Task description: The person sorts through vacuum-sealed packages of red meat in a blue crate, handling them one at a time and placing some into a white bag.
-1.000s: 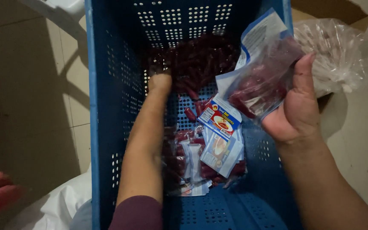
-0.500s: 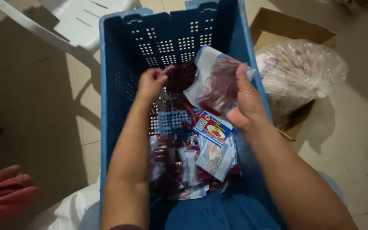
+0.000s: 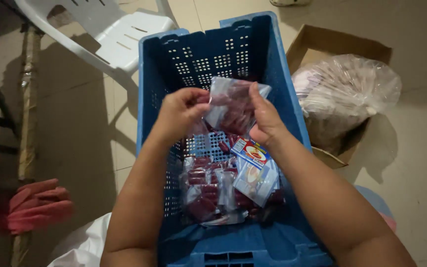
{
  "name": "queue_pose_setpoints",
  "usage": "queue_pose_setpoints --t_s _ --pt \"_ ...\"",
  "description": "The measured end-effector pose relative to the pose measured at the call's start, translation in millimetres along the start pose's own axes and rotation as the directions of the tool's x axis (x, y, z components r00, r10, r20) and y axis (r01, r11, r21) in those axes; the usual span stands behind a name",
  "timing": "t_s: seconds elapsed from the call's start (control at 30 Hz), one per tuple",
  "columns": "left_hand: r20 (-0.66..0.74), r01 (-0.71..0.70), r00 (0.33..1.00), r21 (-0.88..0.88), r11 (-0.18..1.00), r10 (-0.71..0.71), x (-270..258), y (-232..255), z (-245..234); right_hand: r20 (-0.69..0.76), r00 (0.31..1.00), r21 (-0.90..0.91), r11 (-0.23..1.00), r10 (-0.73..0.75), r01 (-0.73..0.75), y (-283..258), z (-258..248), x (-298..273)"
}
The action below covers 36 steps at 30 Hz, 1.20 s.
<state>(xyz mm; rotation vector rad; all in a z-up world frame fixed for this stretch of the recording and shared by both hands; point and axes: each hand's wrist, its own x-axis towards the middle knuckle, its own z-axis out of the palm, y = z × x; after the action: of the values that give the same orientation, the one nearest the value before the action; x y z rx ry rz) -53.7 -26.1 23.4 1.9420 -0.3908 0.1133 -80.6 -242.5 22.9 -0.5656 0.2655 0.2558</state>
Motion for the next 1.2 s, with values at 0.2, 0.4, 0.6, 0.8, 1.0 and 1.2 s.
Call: queue_pose_setpoints --t_s 0.2,0.4,0.6,0.8,1.0,1.2 --pt "-0.014 -0.012 1.0 0.154 0.988 0.015 -20.2 4.4 19.5 0.047 0.995 -0.173 0.982 0.086 -0.077 37.5 -18.8 -6.9" --pt "-0.073 0.03 0.997 0.228 0.973 -0.013 -40.0 12.8 24.3 0.057 0.991 -0.13 0.985 0.118 -0.11 52.9 -12.1 -21.0" --pt "-0.07 0.063 0.996 0.16 0.985 -0.052 -50.5 19.2 25.7 0.088 0.991 -0.142 0.986 0.096 -0.083 50.0 -3.1 -46.2" --pt "-0.007 -0.097 0.995 0.065 0.993 0.097 -66.6 76.1 18.6 0.134 0.973 0.016 0.981 0.19 -0.194 60.9 -31.2 -45.5" --pt "-0.113 -0.013 0.993 0.053 0.999 0.019 -62.3 40.1 22.9 0.183 0.948 0.078 0.958 0.26 -0.277 66.2 -37.6 -36.5" --pt "-0.048 0.05 0.998 0.189 0.981 -0.042 -61.4 39.7 22.8 0.248 0.93 0.02 0.959 0.27 -0.284 82.1 -65.2 -16.4"
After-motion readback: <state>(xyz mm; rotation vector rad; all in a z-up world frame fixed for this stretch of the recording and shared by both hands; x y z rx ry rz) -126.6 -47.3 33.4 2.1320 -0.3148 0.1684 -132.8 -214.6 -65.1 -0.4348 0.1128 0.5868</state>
